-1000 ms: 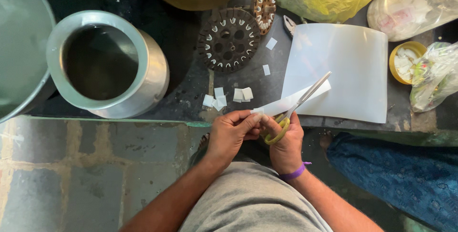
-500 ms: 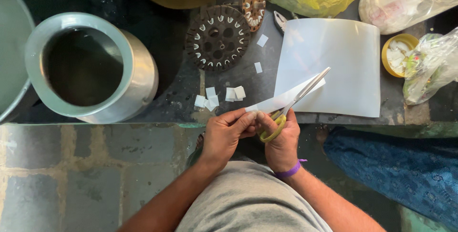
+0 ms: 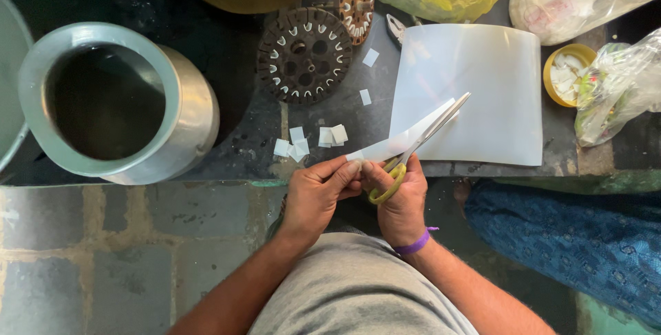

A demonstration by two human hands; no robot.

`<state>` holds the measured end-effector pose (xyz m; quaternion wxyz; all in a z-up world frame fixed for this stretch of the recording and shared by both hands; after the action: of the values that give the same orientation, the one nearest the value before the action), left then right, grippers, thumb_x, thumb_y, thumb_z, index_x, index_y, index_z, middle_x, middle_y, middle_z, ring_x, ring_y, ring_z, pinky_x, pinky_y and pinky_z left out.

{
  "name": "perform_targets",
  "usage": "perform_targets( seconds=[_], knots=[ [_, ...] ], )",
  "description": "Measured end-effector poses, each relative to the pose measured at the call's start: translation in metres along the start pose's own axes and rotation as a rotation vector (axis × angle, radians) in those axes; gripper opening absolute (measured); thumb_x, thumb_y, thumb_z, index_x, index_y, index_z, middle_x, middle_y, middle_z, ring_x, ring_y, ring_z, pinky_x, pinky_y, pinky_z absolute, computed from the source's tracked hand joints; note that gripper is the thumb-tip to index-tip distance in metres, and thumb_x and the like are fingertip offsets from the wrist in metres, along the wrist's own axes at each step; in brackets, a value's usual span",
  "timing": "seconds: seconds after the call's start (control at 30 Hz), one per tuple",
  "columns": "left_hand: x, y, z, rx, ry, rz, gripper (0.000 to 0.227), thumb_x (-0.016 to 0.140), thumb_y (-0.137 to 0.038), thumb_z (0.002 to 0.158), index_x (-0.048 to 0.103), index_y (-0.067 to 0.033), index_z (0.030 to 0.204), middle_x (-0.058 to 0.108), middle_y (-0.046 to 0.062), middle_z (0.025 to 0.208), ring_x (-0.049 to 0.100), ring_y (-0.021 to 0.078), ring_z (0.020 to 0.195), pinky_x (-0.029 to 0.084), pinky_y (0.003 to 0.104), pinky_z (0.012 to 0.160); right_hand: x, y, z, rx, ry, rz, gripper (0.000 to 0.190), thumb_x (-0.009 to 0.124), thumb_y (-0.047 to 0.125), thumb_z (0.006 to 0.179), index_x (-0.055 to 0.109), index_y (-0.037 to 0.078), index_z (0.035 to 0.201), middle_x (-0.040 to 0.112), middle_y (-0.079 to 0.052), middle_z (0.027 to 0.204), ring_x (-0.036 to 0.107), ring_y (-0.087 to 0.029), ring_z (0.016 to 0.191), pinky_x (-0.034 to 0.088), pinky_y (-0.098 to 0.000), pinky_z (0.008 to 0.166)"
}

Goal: The person uses scissors to cut a white plastic sheet into small rectangular pieces. The person repeatedly cuts the sheet into strips and then into smaller segments, placing the cut pieces on the work surface.

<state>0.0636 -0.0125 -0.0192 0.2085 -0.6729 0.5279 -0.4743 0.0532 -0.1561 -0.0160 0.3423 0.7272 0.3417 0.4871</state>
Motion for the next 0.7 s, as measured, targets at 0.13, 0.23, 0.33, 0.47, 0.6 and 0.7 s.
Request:
perform_targets(
  seconds=[0.13,0.23,0.33,0.47,0.6,0.7],
  knots=[
    [-0.002,0.000,0.000,-0.022,-0.012,0.018,0.031,0.067,-0.019,0.097,0.075,0.0021,0.119,0.077,0.008,0.096,0.070,0.0096,0.080,0.065,0.027,0.080,-0.001,-0.001,0.000,-0.006,-0.006,-0.012,0.036,0.075,0.002,0.092,0.054,0.003,0.121,0.068,-0.007,0.099,0.071,-0.017,0.088,0.059,-0.0309,0.081],
    [-0.006,0.006,0.003,-0.018,-0.019,0.000,0.031,0.068,-0.019,0.097,0.075,0.0024,0.118,0.076,0.008,0.092,0.070,0.0104,0.079,0.065,0.027,0.078,-0.008,-0.008,0.001,0.008,-0.028,-0.043,0.039,0.075,0.002,0.092,0.053,0.002,0.124,0.068,-0.008,0.101,0.071,-0.017,0.089,0.059,-0.0311,0.080],
    [-0.016,0.017,0.013,-0.088,-0.103,-0.043,0.030,0.073,-0.018,0.094,0.076,0.0055,0.112,0.073,0.008,0.088,0.069,0.0136,0.074,0.064,0.029,0.073,-0.029,-0.020,-0.003,0.060,-0.081,-0.175,0.047,0.074,0.005,0.088,0.051,0.003,0.129,0.072,-0.009,0.104,0.072,-0.016,0.086,0.060,-0.0298,0.076],
    [-0.033,0.025,0.023,-0.141,-0.159,0.019,0.029,0.074,-0.019,0.091,0.076,0.0039,0.109,0.073,0.007,0.087,0.070,0.0135,0.073,0.065,0.029,0.073,-0.076,-0.035,-0.025,0.103,-0.046,-0.366,0.055,0.074,0.008,0.086,0.051,0.007,0.135,0.075,-0.009,0.100,0.070,-0.014,0.079,0.055,-0.0255,0.066],
    [-0.046,0.028,0.033,-0.116,-0.142,-0.007,0.029,0.075,-0.019,0.092,0.076,0.0050,0.108,0.073,0.008,0.087,0.070,0.0136,0.074,0.065,0.029,0.074,-0.110,-0.055,-0.049,0.234,0.182,-0.461,0.048,0.079,0.012,0.086,0.062,0.005,0.131,0.071,-0.007,0.083,0.066,-0.013,0.073,0.056,-0.0262,0.069],
    [-0.052,0.028,0.039,-0.132,-0.165,0.008,0.029,0.075,-0.019,0.091,0.076,0.0045,0.109,0.073,0.008,0.088,0.071,0.0141,0.075,0.065,0.030,0.075,-0.112,-0.061,-0.058,0.339,0.361,-0.711,0.047,0.084,0.017,0.085,0.070,0.003,0.127,0.058,-0.002,0.079,0.053,-0.008,0.071,0.046,-0.0258,0.063]
  ],
)
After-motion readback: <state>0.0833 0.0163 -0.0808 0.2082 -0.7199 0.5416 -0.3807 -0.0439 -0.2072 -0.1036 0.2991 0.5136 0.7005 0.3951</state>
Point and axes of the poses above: each hand's wrist, its own z-axis towards the middle knuckle, its own x-axis out of the palm, y = z × x, the point moved 7 cm from there along z, towards the middle knuckle
